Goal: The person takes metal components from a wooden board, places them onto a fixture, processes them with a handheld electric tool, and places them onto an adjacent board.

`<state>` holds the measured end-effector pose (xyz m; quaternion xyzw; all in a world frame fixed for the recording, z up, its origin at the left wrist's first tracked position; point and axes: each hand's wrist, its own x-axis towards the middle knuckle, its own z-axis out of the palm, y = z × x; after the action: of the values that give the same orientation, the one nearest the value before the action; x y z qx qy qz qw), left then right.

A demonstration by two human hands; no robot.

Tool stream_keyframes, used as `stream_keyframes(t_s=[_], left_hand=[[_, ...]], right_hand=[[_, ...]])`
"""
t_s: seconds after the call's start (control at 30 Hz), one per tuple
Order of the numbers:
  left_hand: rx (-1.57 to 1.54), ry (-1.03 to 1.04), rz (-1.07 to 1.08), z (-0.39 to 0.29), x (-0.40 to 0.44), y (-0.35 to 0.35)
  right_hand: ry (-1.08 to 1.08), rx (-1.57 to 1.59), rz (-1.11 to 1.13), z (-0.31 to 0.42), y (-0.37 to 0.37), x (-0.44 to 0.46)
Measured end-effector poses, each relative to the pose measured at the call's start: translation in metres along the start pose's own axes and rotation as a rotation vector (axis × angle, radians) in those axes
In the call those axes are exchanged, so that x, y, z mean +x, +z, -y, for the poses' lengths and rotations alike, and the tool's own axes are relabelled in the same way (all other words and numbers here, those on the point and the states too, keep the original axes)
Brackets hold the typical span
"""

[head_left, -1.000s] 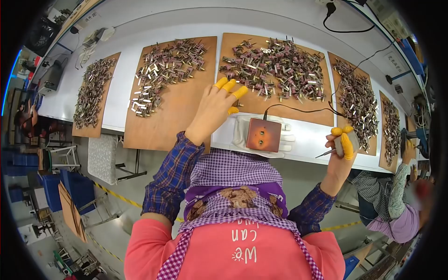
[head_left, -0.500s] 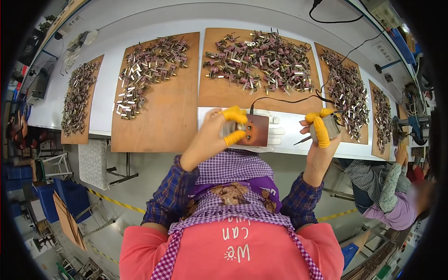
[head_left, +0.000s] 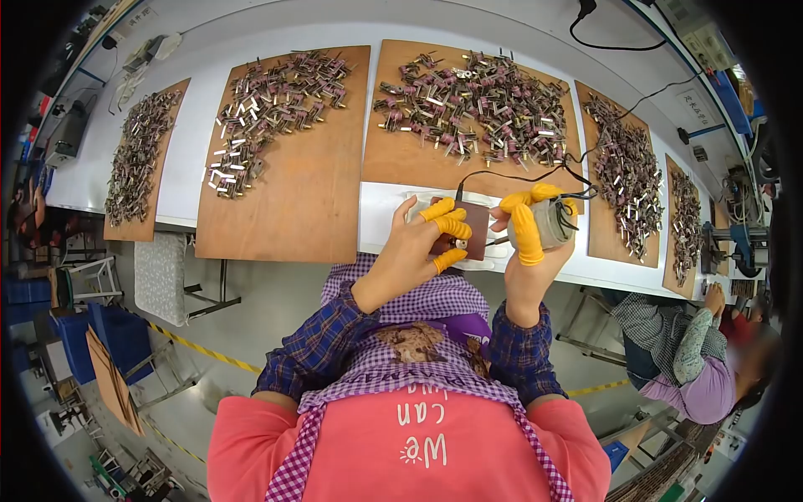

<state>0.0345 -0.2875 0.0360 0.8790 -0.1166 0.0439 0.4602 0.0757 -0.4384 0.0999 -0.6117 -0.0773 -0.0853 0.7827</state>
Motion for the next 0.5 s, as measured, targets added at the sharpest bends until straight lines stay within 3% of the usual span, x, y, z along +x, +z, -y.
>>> stream_keyframes(t_s=[0.1, 0.5], left_hand=[[0.098, 0.101, -0.078, 0.002, -0.001, 0.005], [0.047, 0.062, -0.049, 0.002, -0.001, 0.001]], right_hand=[[-0.047, -0.052, 0.023, -0.009, 0.000, 0.000], [-0.099, -0.200, 0.103, -0.024, 0.005, -0.007]])
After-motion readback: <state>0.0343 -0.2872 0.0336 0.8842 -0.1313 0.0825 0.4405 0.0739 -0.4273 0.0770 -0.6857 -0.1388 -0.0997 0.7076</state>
